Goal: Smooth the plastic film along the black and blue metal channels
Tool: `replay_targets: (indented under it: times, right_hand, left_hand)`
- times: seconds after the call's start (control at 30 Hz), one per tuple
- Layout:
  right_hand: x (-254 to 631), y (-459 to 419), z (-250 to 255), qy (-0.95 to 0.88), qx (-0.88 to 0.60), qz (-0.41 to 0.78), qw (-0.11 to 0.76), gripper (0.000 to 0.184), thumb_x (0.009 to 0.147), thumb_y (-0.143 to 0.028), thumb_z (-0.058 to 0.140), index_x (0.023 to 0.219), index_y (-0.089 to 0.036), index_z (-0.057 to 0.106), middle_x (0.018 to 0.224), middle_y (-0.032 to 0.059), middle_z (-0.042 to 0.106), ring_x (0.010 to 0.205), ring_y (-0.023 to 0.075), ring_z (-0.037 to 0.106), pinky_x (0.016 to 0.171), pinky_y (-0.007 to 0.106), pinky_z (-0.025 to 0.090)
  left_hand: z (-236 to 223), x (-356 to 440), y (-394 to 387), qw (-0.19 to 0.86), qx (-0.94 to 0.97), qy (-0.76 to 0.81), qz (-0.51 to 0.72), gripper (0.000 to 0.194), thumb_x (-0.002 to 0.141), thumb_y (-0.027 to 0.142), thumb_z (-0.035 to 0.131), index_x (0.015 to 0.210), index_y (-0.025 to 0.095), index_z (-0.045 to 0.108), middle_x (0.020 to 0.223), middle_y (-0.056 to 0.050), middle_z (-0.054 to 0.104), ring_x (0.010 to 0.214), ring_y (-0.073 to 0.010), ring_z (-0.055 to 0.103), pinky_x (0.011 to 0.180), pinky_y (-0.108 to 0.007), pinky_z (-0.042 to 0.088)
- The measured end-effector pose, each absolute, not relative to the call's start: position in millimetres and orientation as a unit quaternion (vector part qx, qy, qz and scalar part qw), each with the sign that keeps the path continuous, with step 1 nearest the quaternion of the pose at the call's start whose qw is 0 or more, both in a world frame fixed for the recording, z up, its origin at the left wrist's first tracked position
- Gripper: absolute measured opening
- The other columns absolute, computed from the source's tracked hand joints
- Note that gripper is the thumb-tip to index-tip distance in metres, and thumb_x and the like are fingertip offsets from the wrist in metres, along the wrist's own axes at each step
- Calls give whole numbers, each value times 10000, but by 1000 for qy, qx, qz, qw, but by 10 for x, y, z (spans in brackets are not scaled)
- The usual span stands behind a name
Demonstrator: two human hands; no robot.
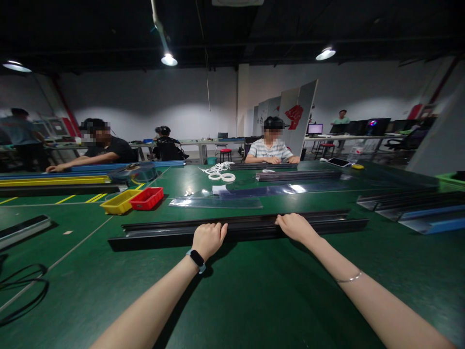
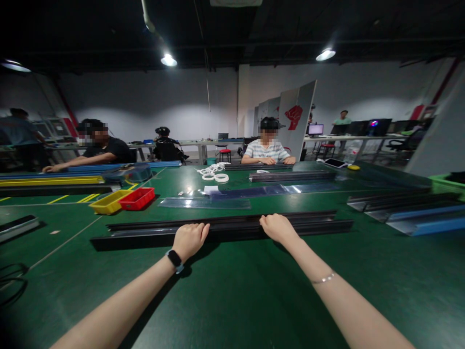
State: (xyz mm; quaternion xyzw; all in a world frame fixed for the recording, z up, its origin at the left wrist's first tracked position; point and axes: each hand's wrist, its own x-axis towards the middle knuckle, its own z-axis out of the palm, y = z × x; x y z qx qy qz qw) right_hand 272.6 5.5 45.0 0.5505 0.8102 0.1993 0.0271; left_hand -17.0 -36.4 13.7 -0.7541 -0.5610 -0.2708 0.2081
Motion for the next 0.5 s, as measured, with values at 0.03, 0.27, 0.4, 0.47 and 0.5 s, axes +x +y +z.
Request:
replay_targets:
  times: [0.03, 0.27, 0.4, 0.47, 0.5]
  right_hand:
    - [2727, 57, 447, 812, 546, 205, 27, 373, 833, -282, 219, 879, -118, 551, 712, 109, 578, 666, 163, 546, 605, 260, 385]
    - [2729, 63, 437, 809, 557, 186, 23, 410, 839, -280, 189, 868, -120, 566, 737, 118, 580, 695, 174, 549, 620, 272, 386]
    - [2721, 53, 442, 811, 555, 183, 24, 400, 837, -282, 210, 888, -104, 566, 752, 131, 583, 713, 168, 550, 647, 266, 386]
    - [2707, 45, 442, 809, 560, 178, 17, 401, 838, -283, 214, 883, -104, 569, 751, 129, 586, 726, 158, 551, 664, 254, 386]
    - [2698, 40, 440, 809, 561, 176, 12, 404, 840, -286, 211, 879, -106, 571, 751, 126, 588, 731, 156, 552, 669, 251, 386]
  left_hand:
    - [137, -170, -364, 210, -754, -561, -270, 416, 820, 389, 273, 606, 143, 532, 549, -52, 533, 556, -117, 493, 548, -235, 272]
    - [138, -168, -364, 211, -754, -562, -266, 429, 824, 394, 255, 612, 145, 534, 557, -53, 538, 552, -121, 488, 546, -235, 268]
    - [142, -164, -366, 212, -754, -563, -263, 428, 823, 396, 259, 618, 141, 536, 559, -56, 539, 555, -118, 491, 546, -233, 270]
    - [145, -163, -368, 209, -754, -564, -264, 434, 824, 397, 254, 619, 140, 536, 560, -58, 540, 555, -119, 489, 546, -232, 269]
    - [147, -163, -370, 208, -755, -564, -264, 436, 824, 398, 251, 618, 139, 536, 560, -58, 540, 553, -119, 488, 546, -232, 268]
